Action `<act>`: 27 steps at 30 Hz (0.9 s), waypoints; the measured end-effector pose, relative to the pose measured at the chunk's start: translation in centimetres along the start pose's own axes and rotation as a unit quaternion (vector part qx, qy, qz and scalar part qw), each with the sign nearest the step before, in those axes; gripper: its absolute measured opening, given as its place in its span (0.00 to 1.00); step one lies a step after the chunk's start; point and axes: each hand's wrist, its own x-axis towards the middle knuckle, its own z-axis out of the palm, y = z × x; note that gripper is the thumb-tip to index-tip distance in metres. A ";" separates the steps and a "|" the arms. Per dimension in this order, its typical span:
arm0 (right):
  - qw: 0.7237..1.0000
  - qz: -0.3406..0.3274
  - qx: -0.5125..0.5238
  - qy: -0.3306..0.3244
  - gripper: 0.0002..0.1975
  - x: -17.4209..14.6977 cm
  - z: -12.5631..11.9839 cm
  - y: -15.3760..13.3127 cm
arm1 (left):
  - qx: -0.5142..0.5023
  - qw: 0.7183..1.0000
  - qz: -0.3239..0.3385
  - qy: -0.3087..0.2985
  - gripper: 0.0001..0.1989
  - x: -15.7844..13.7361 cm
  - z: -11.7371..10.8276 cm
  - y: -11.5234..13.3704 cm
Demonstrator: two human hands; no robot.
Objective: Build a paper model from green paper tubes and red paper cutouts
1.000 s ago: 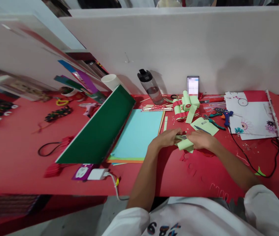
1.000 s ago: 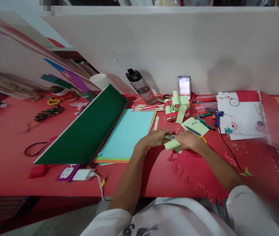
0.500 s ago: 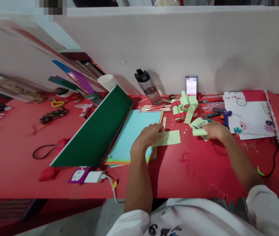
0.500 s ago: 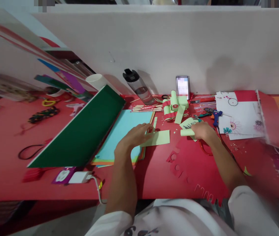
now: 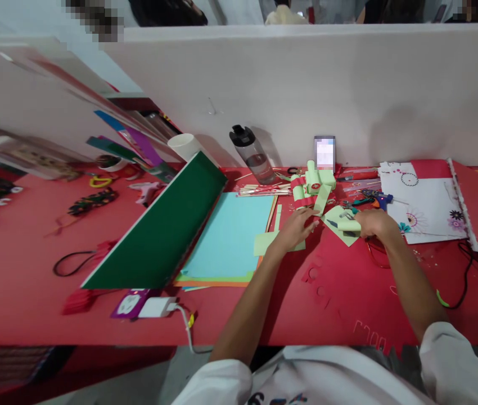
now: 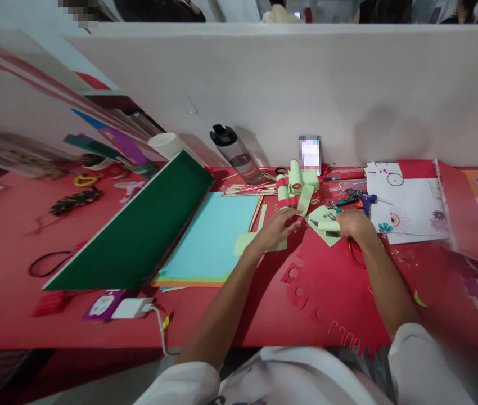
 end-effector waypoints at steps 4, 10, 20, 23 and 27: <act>0.999 0.026 -0.016 -0.022 0.26 -0.2 -0.2 0.1 | -0.067 0.998 -0.003 0.008 0.24 0.0 0.2 -0.7; 0.999 0.030 -0.020 -0.022 0.26 -0.8 -0.6 -0.1 | -0.119 0.992 -0.004 -0.027 0.23 -0.9 -2.9 -2.0; 1.000 0.024 -0.013 -0.008 0.25 -1.4 -0.8 -0.5 | 0.067 0.980 -0.156 0.104 0.25 -4.0 -7.4 -5.6; 1.000 0.021 -0.009 0.004 0.22 -1.3 -0.6 -0.5 | 0.141 0.964 -0.179 0.139 0.19 -4.4 -7.7 -6.1; 0.999 -0.017 0.009 0.026 0.19 -1.1 -0.6 -0.5 | 0.207 0.949 -0.177 0.158 0.13 -4.0 -6.8 -4.5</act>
